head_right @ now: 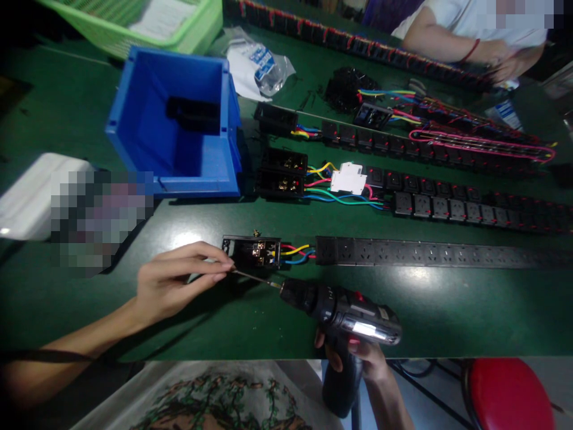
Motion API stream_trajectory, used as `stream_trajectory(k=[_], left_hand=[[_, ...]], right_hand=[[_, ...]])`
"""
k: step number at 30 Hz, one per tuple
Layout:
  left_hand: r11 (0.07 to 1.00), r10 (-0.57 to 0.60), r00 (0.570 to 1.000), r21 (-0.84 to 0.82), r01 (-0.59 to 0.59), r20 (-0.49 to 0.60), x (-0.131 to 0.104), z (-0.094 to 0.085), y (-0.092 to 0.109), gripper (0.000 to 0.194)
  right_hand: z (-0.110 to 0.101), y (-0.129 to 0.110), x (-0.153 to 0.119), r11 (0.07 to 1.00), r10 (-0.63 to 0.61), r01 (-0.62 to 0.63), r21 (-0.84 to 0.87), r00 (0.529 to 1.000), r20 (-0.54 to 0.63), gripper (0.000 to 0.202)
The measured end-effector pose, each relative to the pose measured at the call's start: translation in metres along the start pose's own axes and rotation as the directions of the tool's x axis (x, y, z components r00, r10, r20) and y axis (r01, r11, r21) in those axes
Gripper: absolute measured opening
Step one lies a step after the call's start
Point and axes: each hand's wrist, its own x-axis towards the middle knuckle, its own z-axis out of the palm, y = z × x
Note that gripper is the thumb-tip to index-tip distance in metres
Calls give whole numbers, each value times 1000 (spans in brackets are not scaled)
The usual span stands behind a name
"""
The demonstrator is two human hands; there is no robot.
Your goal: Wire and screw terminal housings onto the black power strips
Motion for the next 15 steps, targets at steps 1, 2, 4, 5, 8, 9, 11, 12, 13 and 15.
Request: stream_trajectory(k=[1, 2, 4, 5, 8, 9, 11, 12, 13, 15], left_hand=[[1000, -10, 1000, -10, 10, -7, -1, 0, -1, 27], [1000, -23, 1000, -22, 22, -18, -1, 1, -1, 28], [997, -56, 998, -54, 54, -43, -3, 2, -3, 34], [995, -70, 996, -70, 66, -50, -4, 2, -4, 37], [994, -75, 996, -79, 72, -38, -4, 1, -4, 39], [996, -69, 997, -66, 67, -29, -3, 0, -4, 37], [998, -53, 998, -35, 53, -13, -2, -1, -4, 33], [999, -44, 999, -22, 44, -5, -1, -1, -5, 31], [999, -35, 999, -13, 35, 1, 0, -2, -5, 29], [1000, -10, 1000, -3, 10, 16, 2, -3, -6, 24]], right_hand=[[1, -1, 0, 1000, -11, 11, 6, 1000, -3, 45], [2, -1, 1, 1000, -23, 23, 10, 1000, -8, 44], [4, -2, 2, 999, -52, 53, 14, 999, -13, 43], [4, -3, 2, 998, -67, 68, 18, 998, -11, 42], [5, -3, 2, 995, -90, 90, 39, 996, 8, 39], [5, -3, 2, 994, -97, 97, 43, 995, 9, 39], [7, -3, 2, 993, -110, 109, 41, 994, 6, 38], [8, -3, 3, 992, -117, 118, 34, 993, -5, 38], [10, -3, 3, 992, -127, 127, 22, 992, -17, 38], [12, -6, 4, 990, -138, 138, -14, 990, -32, 38]])
